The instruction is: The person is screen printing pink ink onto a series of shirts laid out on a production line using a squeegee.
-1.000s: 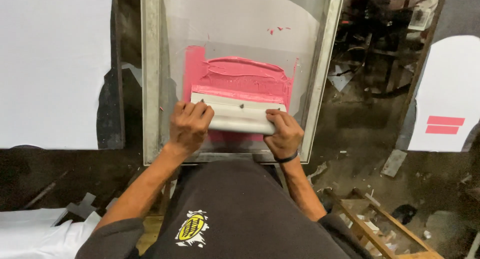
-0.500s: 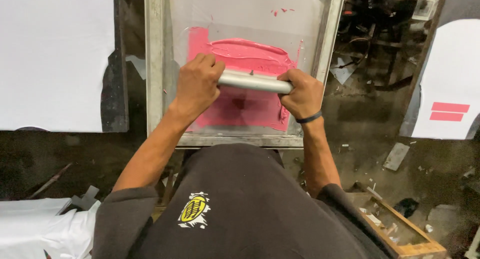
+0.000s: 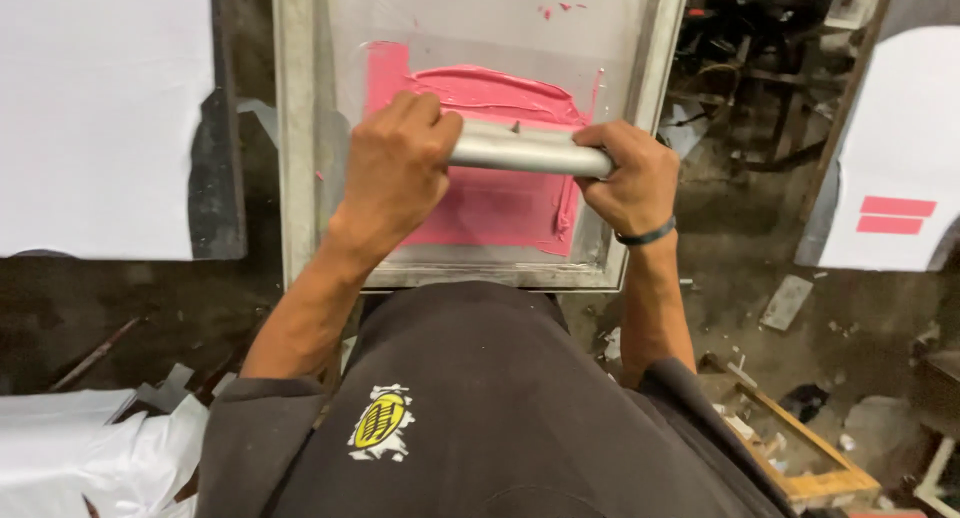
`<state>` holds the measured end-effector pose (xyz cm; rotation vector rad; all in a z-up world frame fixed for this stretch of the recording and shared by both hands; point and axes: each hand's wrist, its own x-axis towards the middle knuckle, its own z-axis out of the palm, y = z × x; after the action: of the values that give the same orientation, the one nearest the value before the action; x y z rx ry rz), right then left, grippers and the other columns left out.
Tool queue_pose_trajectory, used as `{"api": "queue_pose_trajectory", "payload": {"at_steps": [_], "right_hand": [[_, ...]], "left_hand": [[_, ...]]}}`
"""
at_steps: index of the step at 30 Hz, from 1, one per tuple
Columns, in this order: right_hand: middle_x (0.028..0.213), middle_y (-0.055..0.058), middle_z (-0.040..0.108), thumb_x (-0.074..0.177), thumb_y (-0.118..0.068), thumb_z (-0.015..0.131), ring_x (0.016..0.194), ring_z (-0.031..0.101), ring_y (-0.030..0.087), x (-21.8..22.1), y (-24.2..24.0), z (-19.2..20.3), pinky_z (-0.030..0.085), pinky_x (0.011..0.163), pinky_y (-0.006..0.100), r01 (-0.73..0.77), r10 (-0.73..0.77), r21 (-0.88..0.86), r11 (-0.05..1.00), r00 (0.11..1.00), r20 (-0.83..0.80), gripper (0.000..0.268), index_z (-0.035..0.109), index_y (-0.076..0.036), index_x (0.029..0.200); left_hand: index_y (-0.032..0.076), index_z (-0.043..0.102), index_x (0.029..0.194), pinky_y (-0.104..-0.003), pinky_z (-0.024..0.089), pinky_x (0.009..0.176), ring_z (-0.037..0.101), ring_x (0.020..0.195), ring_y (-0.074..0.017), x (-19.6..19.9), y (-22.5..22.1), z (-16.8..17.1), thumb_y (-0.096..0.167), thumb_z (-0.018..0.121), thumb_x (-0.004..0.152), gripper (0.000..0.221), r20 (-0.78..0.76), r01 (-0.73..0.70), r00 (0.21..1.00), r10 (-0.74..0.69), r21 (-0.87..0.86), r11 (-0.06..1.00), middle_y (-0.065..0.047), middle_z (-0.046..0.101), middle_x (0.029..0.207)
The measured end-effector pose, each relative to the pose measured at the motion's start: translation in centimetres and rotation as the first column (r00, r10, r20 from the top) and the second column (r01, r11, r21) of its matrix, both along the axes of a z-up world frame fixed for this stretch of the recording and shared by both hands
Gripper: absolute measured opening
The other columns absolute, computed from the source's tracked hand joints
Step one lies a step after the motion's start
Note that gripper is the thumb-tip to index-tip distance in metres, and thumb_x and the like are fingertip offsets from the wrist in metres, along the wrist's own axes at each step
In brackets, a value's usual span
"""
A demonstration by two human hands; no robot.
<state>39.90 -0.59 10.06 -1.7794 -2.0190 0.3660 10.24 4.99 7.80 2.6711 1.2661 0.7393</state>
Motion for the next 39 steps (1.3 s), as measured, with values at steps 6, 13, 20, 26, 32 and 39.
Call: {"api": "queue_pose_trajectory", "payload": {"at_steps": [6, 13, 20, 26, 32, 39], "right_hand": [[0.09, 0.004, 0.077, 0.07, -0.011, 0.088, 0.091, 0.075, 0.031, 1.3, -2.7, -1.0, 0.059, 0.082, 0.044, -0.034, 0.04, -0.183, 0.983, 0.999, 0.028, 0.031, 0.077, -0.02, 0.097], [0.092, 0.009, 0.076, 0.08, -0.016, 0.083, 0.088, 0.075, 0.035, -4.4, -8.8, -0.7, 0.061, 0.075, 0.046, 0.024, -0.046, -0.202, 0.979, 0.993, -0.106, 0.026, 0.075, -0.015, 0.105], [0.09, 0.007, 0.072, 0.081, -0.019, 0.077, 0.075, 0.066, 0.021, -4.0, -9.8, 1.0, 0.051, 0.063, 0.037, 0.273, -0.312, -0.24, 0.931, 0.94, -0.14, 0.029, 0.071, -0.006, 0.107], [0.085, 0.008, 0.071, 0.083, -0.026, 0.081, 0.073, 0.066, 0.021, -2.2, -10.1, 1.2, 0.051, 0.064, 0.036, 0.459, -0.484, -0.201, 0.865, 0.869, -0.098, 0.029, 0.07, -0.004, 0.099], [0.079, 0.005, 0.07, 0.08, -0.026, 0.08, 0.068, 0.064, 0.018, -1.4, -10.4, 0.3, 0.049, 0.06, 0.034, 0.526, -0.561, -0.251, 0.812, 0.823, -0.088, 0.026, 0.069, -0.006, 0.093], [0.067, 0.0, 0.064, 0.072, -0.032, 0.082, 0.059, 0.058, 0.015, -3.9, -9.3, -1.1, 0.043, 0.05, 0.034, 0.642, -0.69, -0.331, 0.691, 0.723, -0.039, 0.029, 0.061, -0.013, 0.079]], "left_hand": [[0.018, 0.064, 0.081, -0.032, 0.051, 0.065, 0.061, 0.079, -0.0221, -0.2, -1.4, -1.0, 0.008, 0.072, 0.071, 0.017, -0.015, 0.052, 0.998, -0.054, -0.1, 0.994, 0.0, 0.056, 0.08], [0.019, 0.065, 0.078, -0.039, 0.052, 0.08, 0.06, 0.088, -0.0252, 1.6, 2.8, -1.6, 0.006, 0.076, 0.068, 0.02, -0.077, 0.256, 0.965, -0.252, 0.043, 0.966, -0.002, 0.059, 0.081], [0.021, 0.064, 0.073, -0.037, 0.046, 0.078, 0.056, 0.085, -0.0262, 10.9, 8.3, 0.5, 0.014, 0.071, 0.093, 0.022, -0.183, 0.49, 0.868, -0.463, 0.161, 0.857, 0.003, 0.064, 0.077], [0.028, 0.062, 0.064, -0.035, 0.044, 0.066, 0.056, 0.079, -0.0209, 19.5, 10.8, -1.4, 0.01, 0.073, 0.081, 0.027, -0.164, 0.618, 0.786, -0.596, 0.243, 0.748, 0.012, 0.059, 0.071], [0.024, 0.063, 0.065, -0.036, 0.044, 0.065, 0.056, 0.079, -0.0224, 22.2, 11.0, -3.6, 0.002, 0.069, 0.081, 0.028, -0.151, 0.706, 0.708, -0.69, 0.138, 0.695, 0.01, 0.063, 0.075], [0.018, 0.061, 0.064, -0.039, 0.042, 0.064, 0.05, 0.076, -0.0245, 21.6, 11.6, -6.6, -0.011, 0.066, 0.082, 0.034, -0.009, 0.745, 0.666, -0.746, -0.05, 0.665, 0.006, 0.059, 0.072]]}}
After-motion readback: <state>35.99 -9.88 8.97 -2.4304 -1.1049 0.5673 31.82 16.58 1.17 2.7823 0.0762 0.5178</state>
